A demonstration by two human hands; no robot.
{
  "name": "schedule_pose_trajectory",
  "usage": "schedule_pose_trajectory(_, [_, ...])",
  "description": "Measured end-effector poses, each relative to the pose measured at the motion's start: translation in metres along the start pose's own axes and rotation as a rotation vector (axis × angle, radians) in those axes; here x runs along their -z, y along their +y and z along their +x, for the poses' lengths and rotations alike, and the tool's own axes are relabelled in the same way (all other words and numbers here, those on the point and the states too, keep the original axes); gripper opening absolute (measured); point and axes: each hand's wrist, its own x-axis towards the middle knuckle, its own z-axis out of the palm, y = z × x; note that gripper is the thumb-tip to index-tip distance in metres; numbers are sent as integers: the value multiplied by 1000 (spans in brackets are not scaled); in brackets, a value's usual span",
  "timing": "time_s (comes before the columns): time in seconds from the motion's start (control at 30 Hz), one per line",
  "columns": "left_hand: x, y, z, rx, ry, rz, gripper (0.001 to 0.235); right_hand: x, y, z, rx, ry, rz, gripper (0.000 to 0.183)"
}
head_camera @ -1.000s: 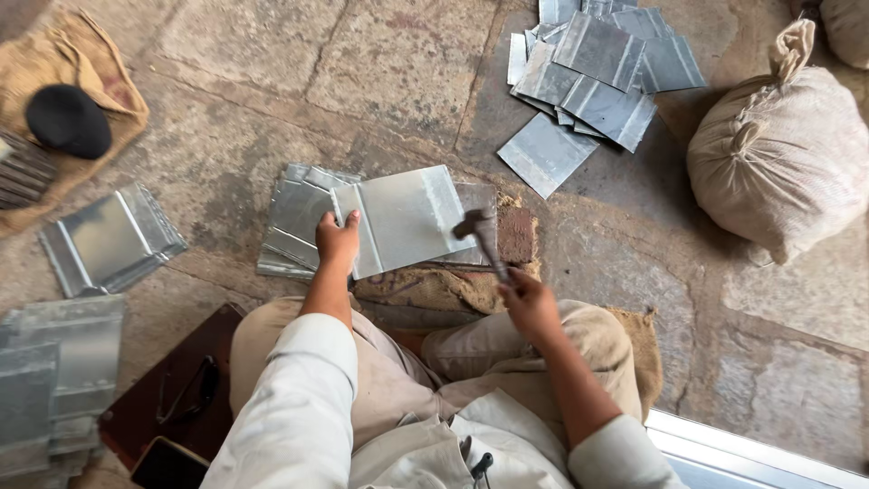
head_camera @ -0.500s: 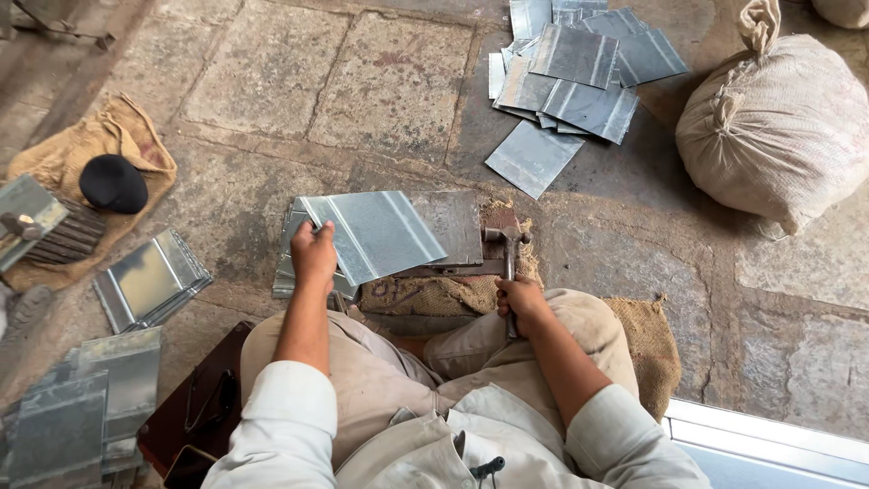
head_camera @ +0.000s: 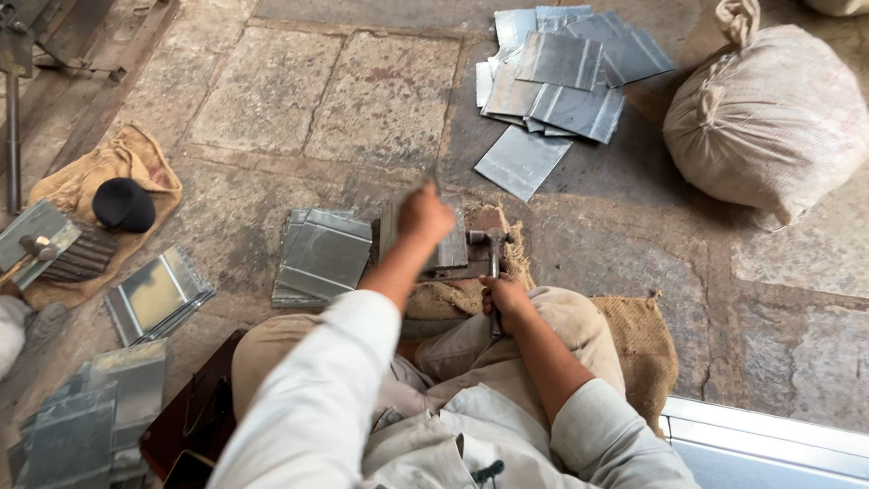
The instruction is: The person hammers rectangular metal sheets on a metal block by hand using a hammer.
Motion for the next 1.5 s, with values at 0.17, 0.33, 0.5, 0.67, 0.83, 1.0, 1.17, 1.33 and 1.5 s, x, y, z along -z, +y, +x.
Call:
schedule_pose_trajectory(0.17, [-55, 19, 4, 113, -83, -30, 63, 0, 1, 0, -52, 31, 135, 12])
schedule_pose_trajectory(0.33, [-59, -31, 23, 202, -46, -280, 69, 6, -4, 1, -85, 13, 179, 11])
schedule_pose_trajectory(0.5, [-2, -142, 21, 160, 309, -463, 35, 0, -1, 2, -85, 18, 111, 16])
schedule_pose_trajectory(0.67, [63, -214, -37, 509, 324, -1006, 22, 1, -8, 6, -93, 23, 65, 19])
schedule_pose_trajectory(0.83, [59, -230, -64, 513, 213, -975, 31, -3, 0, 4, -88, 45, 24, 21])
schedule_pose_trajectory(1.0, [10, -220, -42, 555, -19, -797, 67, -10, -16, -15, -72, 57, 11, 23])
schedule_pose_trajectory(1.17, [-29, -217, -36, 457, -39, -654, 87, -13, -14, -36, -71, 39, 9, 32])
schedule_pose_trajectory(1.33, [-44, -222, -33, 393, -135, -680, 43, -1, -8, -28, -66, 78, -67, 25])
schedule_pose_trajectory(1.5, [-56, -250, -13, 384, 65, -656, 27, 4, -4, -22, -73, 148, -183, 20])
